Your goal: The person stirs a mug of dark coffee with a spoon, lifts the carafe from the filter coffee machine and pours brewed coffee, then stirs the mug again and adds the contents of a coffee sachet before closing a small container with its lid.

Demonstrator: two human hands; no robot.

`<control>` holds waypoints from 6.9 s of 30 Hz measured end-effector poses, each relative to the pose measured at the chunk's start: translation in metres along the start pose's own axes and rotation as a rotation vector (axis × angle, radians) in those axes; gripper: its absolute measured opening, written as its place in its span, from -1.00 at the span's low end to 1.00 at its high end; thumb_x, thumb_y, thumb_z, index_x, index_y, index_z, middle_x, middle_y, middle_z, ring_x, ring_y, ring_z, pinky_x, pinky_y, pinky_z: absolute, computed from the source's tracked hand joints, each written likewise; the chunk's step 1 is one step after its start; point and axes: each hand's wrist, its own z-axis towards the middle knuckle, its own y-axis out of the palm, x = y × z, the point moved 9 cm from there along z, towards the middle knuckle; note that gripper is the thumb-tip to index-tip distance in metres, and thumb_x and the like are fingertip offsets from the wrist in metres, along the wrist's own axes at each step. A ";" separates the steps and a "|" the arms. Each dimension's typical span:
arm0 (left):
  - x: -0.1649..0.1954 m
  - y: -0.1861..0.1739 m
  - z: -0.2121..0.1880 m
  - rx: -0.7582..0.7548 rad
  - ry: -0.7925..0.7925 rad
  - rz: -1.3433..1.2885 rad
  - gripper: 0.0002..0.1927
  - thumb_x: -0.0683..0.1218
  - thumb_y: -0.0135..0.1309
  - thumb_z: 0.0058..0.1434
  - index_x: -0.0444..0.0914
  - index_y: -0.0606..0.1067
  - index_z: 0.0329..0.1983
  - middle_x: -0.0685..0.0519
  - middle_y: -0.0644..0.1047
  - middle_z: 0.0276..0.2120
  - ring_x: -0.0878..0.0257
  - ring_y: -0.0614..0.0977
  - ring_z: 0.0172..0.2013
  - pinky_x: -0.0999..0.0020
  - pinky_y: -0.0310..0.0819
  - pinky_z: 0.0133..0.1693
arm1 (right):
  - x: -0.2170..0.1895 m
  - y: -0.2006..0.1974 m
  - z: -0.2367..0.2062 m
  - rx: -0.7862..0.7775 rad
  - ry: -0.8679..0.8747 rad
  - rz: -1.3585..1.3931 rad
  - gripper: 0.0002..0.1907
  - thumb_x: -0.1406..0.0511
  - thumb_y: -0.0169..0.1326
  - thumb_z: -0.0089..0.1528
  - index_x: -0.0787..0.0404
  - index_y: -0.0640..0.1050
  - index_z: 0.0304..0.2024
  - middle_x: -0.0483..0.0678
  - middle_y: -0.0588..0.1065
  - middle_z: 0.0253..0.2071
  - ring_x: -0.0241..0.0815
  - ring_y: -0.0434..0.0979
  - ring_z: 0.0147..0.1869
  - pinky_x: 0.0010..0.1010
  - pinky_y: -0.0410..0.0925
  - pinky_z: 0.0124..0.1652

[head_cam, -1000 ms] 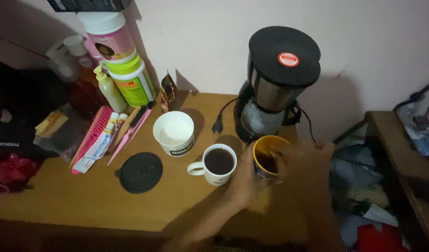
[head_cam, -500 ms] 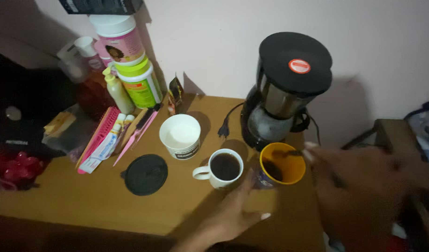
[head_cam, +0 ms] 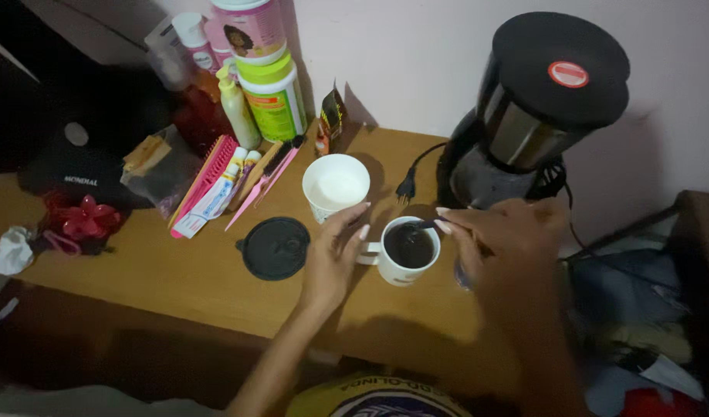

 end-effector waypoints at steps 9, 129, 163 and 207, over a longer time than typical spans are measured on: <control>-0.047 0.004 -0.020 0.010 -0.184 0.015 -0.67 -0.25 0.08 0.32 -0.30 0.57 0.15 -0.02 0.66 0.01 0.29 0.65 -0.03 0.38 0.55 0.02 | 0.004 0.048 -0.001 -0.159 -0.160 -0.048 -0.87 0.24 0.26 0.21 0.06 0.71 -0.20 -0.13 0.62 -0.37 -0.19 0.51 -0.29 -0.11 0.10 0.10; -0.082 -0.005 -0.021 -0.048 -0.314 0.084 -0.81 -0.21 0.18 0.23 -0.28 0.70 -0.12 0.08 0.74 -0.26 0.40 0.67 -0.28 0.45 0.56 -0.20 | 0.017 0.073 -0.022 -0.172 -0.108 -0.032 -0.82 0.21 0.30 0.10 0.06 0.70 -0.26 -0.15 0.62 -0.43 -0.16 0.54 -0.30 0.03 0.10 0.07; -0.079 -0.007 -0.025 -0.062 -0.453 0.122 -0.78 -0.16 0.16 0.26 -0.25 0.70 -0.08 0.02 0.73 -0.27 0.32 0.62 -0.32 0.37 0.51 -0.25 | 0.022 0.064 -0.021 -0.042 -0.171 -0.113 -0.84 0.21 0.31 0.10 0.07 0.68 -0.28 -0.22 0.59 -0.44 -0.16 0.53 -0.30 0.01 0.12 0.04; -0.080 -0.017 -0.019 -0.097 -0.386 0.258 -0.78 -0.14 0.16 0.26 -0.24 0.68 -0.06 0.07 0.72 -0.28 0.37 0.66 -0.27 0.42 0.56 -0.18 | 0.031 -0.028 -0.028 0.115 0.015 -0.059 -0.85 0.23 0.27 0.14 0.03 0.72 -0.24 -0.14 0.53 -0.36 -0.14 0.48 -0.17 -0.07 0.08 0.15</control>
